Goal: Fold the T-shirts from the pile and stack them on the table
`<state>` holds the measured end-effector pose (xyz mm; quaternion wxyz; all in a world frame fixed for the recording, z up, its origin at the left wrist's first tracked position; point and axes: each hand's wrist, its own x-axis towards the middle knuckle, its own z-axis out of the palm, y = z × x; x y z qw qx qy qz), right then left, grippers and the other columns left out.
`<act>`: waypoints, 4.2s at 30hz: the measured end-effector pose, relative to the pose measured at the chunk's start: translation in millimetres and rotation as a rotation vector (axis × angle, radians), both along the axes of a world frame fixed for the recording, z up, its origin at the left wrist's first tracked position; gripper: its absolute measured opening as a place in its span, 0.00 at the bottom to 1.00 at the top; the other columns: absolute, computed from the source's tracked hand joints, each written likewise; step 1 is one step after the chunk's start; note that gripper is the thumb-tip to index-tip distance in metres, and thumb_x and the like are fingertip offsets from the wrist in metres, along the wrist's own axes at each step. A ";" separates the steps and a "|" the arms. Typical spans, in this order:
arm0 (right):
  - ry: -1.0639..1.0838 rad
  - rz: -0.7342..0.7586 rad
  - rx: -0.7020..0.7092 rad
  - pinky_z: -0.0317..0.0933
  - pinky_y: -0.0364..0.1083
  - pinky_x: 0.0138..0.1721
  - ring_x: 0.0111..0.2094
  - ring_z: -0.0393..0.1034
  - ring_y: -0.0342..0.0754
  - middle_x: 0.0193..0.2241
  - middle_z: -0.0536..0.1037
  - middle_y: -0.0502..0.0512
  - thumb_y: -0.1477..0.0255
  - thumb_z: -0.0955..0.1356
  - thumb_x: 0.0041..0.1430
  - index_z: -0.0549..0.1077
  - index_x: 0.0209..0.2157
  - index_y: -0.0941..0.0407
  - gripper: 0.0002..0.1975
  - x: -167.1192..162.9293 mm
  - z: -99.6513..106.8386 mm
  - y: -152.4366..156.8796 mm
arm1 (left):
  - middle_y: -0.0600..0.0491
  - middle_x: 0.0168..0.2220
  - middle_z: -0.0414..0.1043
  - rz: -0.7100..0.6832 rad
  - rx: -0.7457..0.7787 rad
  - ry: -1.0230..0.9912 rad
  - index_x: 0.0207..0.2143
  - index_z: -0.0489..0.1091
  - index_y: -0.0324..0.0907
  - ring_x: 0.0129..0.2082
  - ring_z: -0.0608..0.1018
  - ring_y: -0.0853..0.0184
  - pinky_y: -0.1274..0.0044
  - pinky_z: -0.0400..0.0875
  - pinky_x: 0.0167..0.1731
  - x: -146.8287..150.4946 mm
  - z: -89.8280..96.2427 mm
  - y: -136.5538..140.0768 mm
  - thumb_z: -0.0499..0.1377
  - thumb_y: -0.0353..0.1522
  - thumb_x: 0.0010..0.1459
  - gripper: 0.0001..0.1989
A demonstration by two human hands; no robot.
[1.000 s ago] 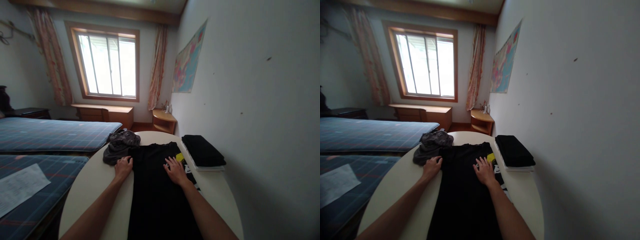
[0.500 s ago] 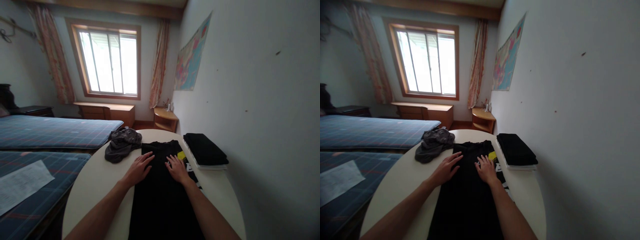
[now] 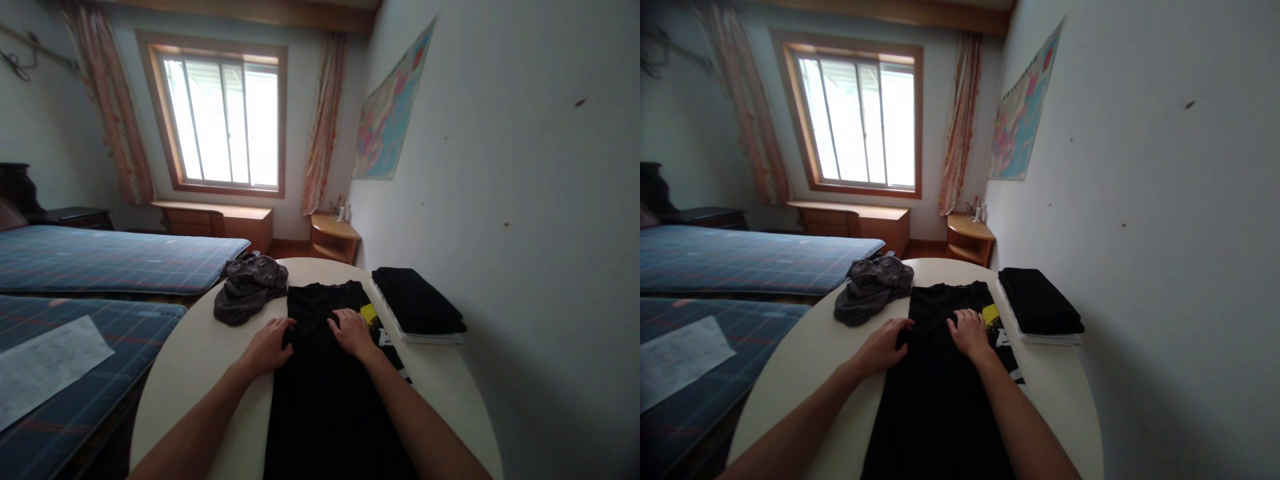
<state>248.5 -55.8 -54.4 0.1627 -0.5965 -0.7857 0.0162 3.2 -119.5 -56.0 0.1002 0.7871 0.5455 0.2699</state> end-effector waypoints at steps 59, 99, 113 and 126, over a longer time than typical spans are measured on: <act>0.064 -0.013 -0.247 0.66 0.47 0.46 0.48 0.75 0.54 0.46 0.80 0.61 0.74 0.64 0.62 0.72 0.53 0.52 0.18 -128.3 37.7 49.2 | 0.55 0.32 0.72 0.331 -0.073 -0.141 0.31 0.60 0.45 0.34 0.77 0.65 0.76 0.63 0.35 27.6 11.7 -7.6 0.55 0.26 0.59 0.07; -0.079 0.105 -0.269 0.31 0.67 0.64 0.69 0.34 0.64 0.70 0.48 0.53 0.57 0.50 0.69 0.51 0.68 0.46 0.28 12.9 -7.3 30.3 | 0.43 0.70 0.41 -0.192 -0.181 0.246 0.68 0.49 0.37 0.70 0.43 0.54 0.60 0.43 0.67 92.6 -13.6 26.1 0.51 0.45 0.63 0.36; -0.039 0.024 -0.178 0.32 0.67 0.64 0.69 0.39 0.63 0.68 0.53 0.52 0.57 0.52 0.69 0.56 0.66 0.45 0.26 -2.6 -16.8 92.6 | 0.35 0.66 0.54 -0.123 -0.119 0.162 0.57 0.61 0.34 0.68 0.55 0.52 0.64 0.51 0.65 76.2 -10.4 82.2 0.57 0.44 0.59 0.30; 0.023 0.097 0.075 0.45 0.55 0.63 0.60 0.58 0.55 0.57 0.71 0.58 0.67 0.58 0.67 0.72 0.55 0.54 0.20 9.4 -6.3 25.6 | 0.40 0.49 0.70 0.068 -0.253 0.370 0.43 0.70 0.39 0.50 0.73 0.53 0.67 0.67 0.49 57.3 34.4 -33.0 0.55 0.34 0.58 0.13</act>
